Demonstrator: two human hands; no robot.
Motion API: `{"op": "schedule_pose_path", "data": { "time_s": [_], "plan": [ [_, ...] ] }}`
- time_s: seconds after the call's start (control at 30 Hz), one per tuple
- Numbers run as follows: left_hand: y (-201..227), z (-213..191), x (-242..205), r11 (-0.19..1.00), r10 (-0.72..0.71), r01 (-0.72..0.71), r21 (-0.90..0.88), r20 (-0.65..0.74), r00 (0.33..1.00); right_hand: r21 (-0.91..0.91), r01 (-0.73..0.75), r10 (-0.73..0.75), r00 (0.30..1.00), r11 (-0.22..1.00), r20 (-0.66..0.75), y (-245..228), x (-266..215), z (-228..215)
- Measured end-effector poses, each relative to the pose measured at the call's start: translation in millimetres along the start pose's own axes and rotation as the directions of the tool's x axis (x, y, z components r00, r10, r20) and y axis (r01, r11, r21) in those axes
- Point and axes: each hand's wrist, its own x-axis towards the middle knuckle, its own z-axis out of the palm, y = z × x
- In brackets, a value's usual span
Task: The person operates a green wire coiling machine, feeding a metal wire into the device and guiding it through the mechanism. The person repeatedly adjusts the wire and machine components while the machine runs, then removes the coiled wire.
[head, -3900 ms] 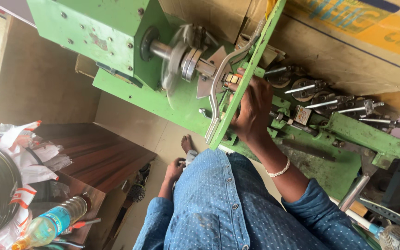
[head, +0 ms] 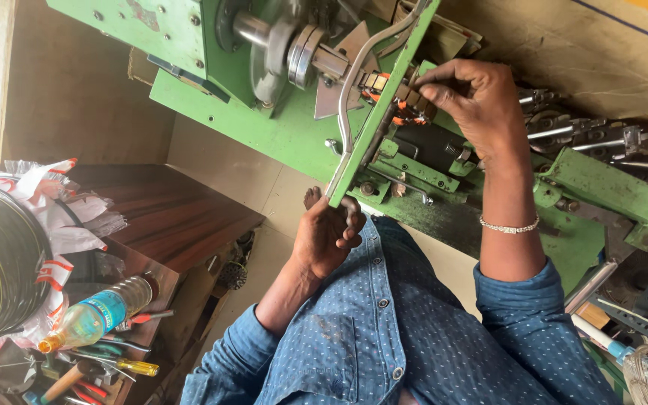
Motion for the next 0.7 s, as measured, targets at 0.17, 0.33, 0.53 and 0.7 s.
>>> {"op": "schedule_pose_path", "data": {
  "time_s": [0.17,0.33,0.53,0.7],
  "plan": [
    [-1,2,-2,0.999,-0.015,0.016,-0.041,0.011,1.0,-0.27,0.13,-0.113,0.991,0.954,0.078,-4,8,-8],
    [0,8,-1,1.0,0.017,-0.019,-0.023,-0.074,0.997,-0.334,0.19,-0.185,0.982,0.923,0.045,0,6,-3],
    [-3,16,-4,0.999,0.034,-0.036,-0.026,-0.086,0.996,-0.367,0.338,-0.386,0.92,0.867,-0.064,19,-15,6],
    [0,23,-3,1.0,0.022,-0.023,-0.006,-0.13,0.991,-0.398,0.487,-0.581,0.799,0.777,-0.156,44,-53,38]
  ]
}}
